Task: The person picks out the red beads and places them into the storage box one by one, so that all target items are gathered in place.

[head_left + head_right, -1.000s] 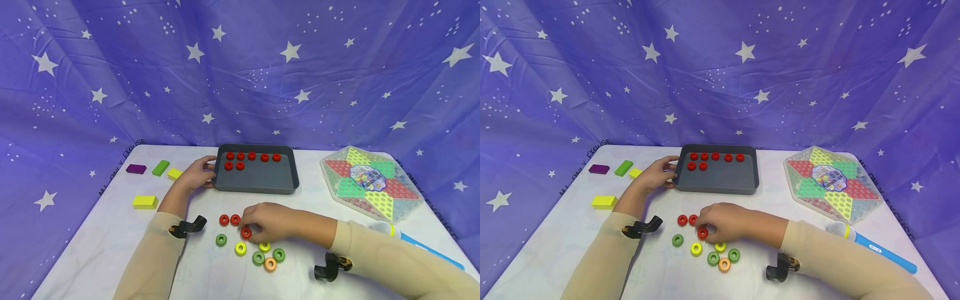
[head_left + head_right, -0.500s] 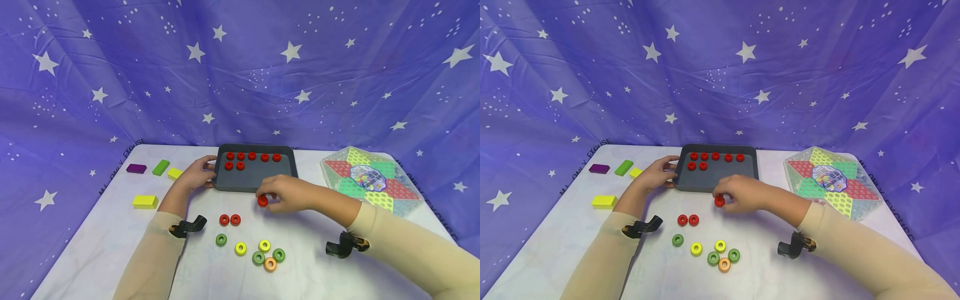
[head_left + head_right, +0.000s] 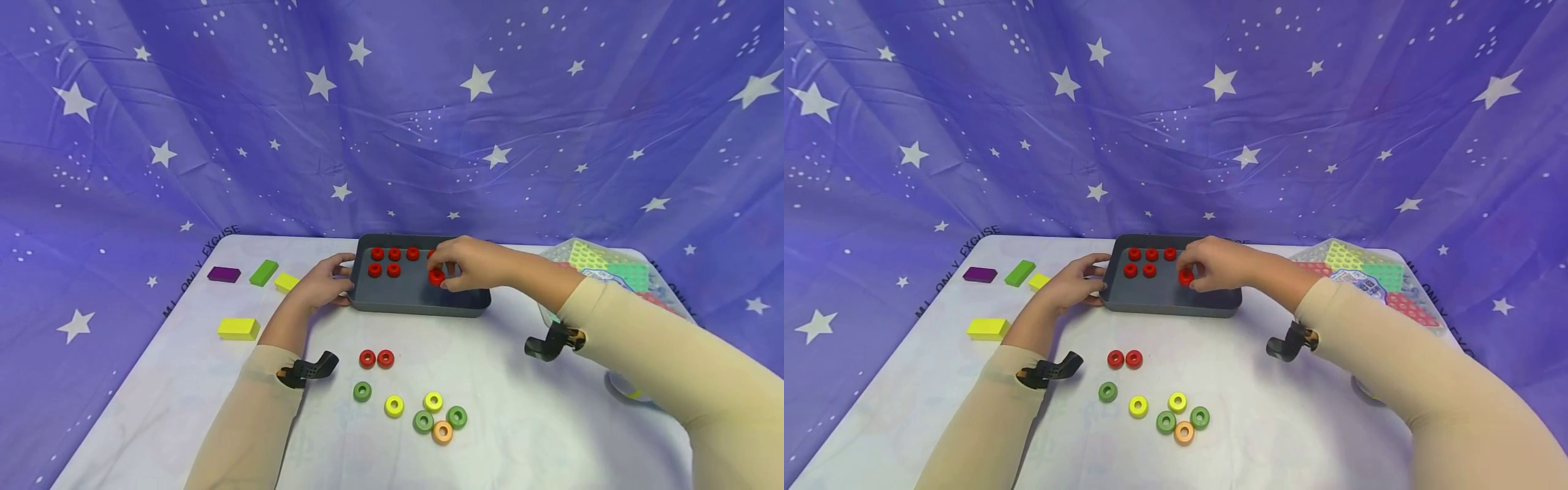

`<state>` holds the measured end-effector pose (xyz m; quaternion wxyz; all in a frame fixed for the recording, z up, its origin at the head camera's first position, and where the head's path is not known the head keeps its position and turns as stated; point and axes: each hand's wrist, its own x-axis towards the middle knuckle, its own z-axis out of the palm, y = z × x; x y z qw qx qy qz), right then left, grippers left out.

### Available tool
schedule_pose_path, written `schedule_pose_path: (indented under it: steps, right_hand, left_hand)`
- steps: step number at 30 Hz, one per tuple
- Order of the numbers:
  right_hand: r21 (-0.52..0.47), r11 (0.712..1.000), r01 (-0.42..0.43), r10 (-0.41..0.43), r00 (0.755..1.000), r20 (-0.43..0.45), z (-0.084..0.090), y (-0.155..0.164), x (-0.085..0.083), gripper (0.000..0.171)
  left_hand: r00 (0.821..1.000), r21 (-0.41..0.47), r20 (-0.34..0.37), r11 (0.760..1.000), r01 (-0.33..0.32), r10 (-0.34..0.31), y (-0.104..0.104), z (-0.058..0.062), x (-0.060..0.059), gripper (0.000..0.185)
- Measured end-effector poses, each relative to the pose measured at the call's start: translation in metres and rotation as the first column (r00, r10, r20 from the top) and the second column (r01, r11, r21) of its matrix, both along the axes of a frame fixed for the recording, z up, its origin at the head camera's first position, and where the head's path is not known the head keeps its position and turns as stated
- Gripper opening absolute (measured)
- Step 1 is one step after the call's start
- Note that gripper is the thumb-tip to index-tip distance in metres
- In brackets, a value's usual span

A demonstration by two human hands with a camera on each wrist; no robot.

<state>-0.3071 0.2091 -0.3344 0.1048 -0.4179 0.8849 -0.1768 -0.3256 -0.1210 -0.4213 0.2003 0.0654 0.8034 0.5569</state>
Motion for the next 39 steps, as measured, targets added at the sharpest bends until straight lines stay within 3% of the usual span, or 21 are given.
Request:
schedule_pose_path:
  steps: [11, 19, 28, 39]
  right_hand:
    - [0.070, 0.997, -0.040, 0.042, 0.999, -0.030, -0.003, -0.017, -0.045, 0.035]
    - [0.160, 0.986, -0.046, 0.052, 0.998, -0.035, -0.012, -0.026, -0.068, 0.034]
    - [0.232, 0.971, -0.060, 0.074, 0.996, -0.052, -0.024, -0.036, -0.081, 0.031]
    - [0.310, 0.950, -0.032, 0.048, 0.998, -0.043, -0.044, -0.047, -0.081, 0.040]
  left_hand:
    - [1.000, -0.019, 0.003, 1.000, -0.013, 0.013, 0.002, 0.000, 0.000, 0.068]
    - [1.000, -0.017, -0.010, 1.000, -0.015, 0.015, 0.002, -0.001, 0.000, 0.066]
    - [1.000, -0.009, -0.009, 1.000, -0.010, 0.010, 0.000, -0.001, -0.001, 0.066]
    - [1.000, 0.001, -0.009, 1.000, -0.019, 0.019, 0.001, -0.001, 0.000, 0.068]
